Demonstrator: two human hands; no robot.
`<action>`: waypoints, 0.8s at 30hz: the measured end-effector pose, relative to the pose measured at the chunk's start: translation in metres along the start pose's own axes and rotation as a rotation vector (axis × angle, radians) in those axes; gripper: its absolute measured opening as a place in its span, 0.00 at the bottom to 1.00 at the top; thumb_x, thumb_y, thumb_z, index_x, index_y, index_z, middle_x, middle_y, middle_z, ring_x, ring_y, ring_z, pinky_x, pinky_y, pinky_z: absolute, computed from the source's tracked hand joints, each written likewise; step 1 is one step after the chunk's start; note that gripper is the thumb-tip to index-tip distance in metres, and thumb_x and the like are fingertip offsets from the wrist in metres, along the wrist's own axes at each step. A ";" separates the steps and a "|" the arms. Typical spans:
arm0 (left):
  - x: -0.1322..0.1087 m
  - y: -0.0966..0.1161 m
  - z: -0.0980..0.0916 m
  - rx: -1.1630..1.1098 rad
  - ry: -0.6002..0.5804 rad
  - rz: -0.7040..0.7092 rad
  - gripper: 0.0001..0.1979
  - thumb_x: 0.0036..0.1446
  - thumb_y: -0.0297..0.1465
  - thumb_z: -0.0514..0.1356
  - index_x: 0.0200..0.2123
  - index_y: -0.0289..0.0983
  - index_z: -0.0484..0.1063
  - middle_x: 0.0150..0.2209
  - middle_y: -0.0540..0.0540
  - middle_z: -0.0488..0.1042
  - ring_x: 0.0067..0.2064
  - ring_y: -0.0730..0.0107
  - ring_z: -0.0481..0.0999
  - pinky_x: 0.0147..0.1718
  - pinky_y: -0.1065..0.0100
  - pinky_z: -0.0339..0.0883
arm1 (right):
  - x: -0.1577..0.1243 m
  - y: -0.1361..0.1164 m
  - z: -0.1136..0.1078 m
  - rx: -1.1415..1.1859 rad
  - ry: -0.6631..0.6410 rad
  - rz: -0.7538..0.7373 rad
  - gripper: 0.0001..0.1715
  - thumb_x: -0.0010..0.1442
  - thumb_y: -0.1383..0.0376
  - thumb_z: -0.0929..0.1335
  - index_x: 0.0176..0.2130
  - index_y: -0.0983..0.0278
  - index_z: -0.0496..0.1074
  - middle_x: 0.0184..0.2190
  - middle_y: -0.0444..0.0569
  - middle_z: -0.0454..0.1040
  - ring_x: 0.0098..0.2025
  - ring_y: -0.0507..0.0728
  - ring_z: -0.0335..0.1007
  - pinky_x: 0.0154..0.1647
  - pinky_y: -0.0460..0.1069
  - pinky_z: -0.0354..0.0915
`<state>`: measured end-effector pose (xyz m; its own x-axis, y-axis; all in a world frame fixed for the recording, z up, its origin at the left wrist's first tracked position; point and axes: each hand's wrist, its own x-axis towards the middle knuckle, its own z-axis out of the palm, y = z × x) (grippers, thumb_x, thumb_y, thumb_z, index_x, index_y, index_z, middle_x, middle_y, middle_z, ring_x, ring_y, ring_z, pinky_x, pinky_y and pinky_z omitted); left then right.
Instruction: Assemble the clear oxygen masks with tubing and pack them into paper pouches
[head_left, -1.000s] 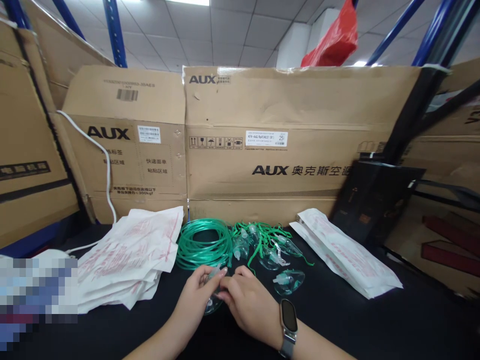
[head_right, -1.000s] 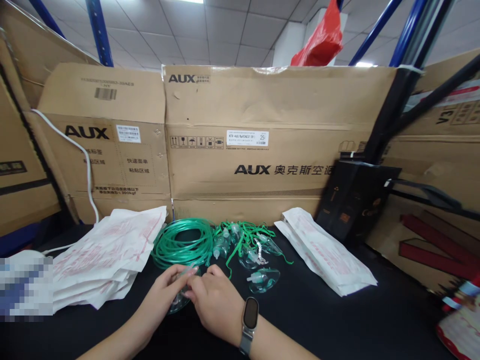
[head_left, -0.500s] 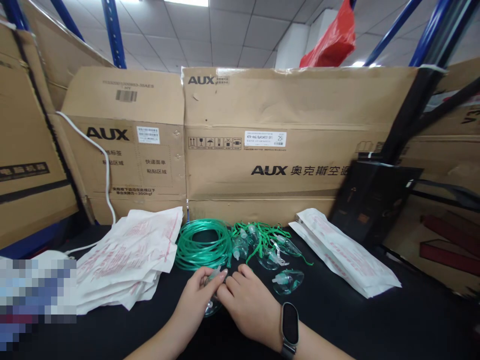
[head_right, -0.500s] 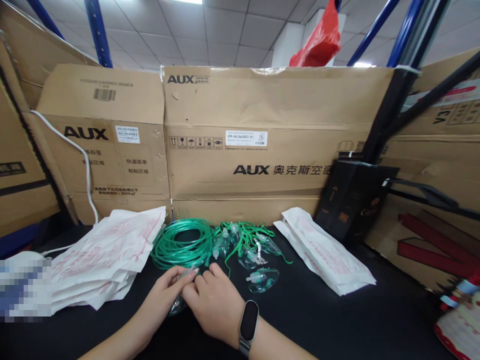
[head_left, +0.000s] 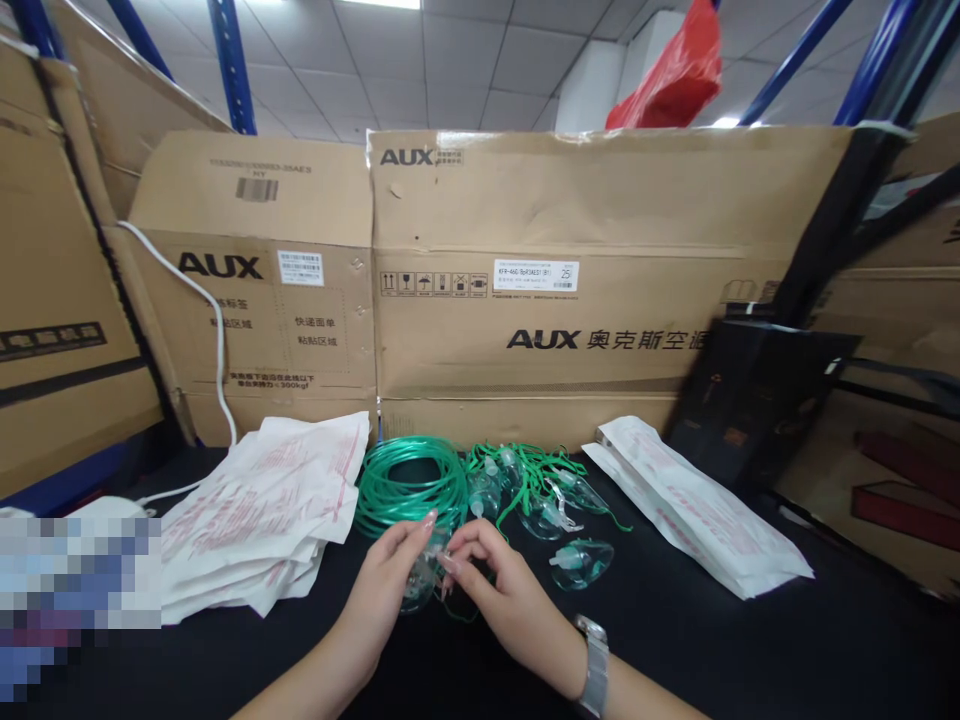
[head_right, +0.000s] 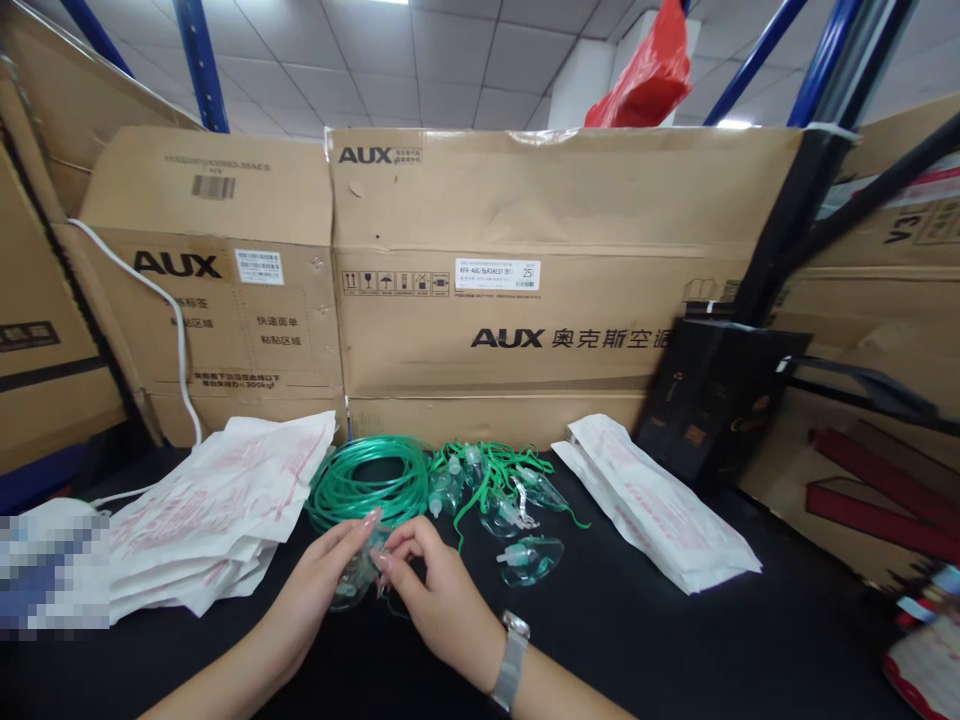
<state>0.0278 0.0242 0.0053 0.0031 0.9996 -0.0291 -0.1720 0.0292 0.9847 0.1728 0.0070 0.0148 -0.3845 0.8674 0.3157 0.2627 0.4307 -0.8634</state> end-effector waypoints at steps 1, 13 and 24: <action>0.000 0.000 -0.001 -0.007 0.005 -0.001 0.15 0.42 0.42 0.62 0.28 0.35 0.75 0.22 0.52 0.72 0.28 0.70 0.69 0.27 0.73 0.60 | 0.000 0.000 0.002 0.086 -0.001 0.015 0.07 0.59 0.61 0.61 0.36 0.62 0.60 0.26 0.42 0.68 0.31 0.51 0.66 0.35 0.47 0.62; -0.002 0.012 -0.005 -0.129 0.074 -0.030 0.19 0.45 0.43 0.60 0.37 0.36 0.72 0.28 0.49 0.76 0.28 0.69 0.73 0.30 0.70 0.63 | 0.007 0.010 0.001 0.205 0.158 0.101 0.15 0.58 0.54 0.61 0.34 0.63 0.61 0.21 0.40 0.63 0.22 0.49 0.61 0.24 0.45 0.61; -0.001 0.007 -0.006 -0.134 0.050 -0.091 0.22 0.47 0.45 0.57 0.39 0.34 0.70 0.29 0.46 0.77 0.26 0.69 0.74 0.28 0.70 0.62 | -0.007 0.017 0.009 -0.613 -0.055 0.035 0.08 0.51 0.75 0.67 0.28 0.63 0.65 0.30 0.44 0.68 0.35 0.54 0.62 0.36 0.48 0.59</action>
<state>0.0207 0.0233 0.0109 -0.0237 0.9913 -0.1291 -0.3027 0.1159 0.9460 0.1719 0.0056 -0.0058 -0.4078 0.8763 0.2564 0.7303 0.4816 -0.4845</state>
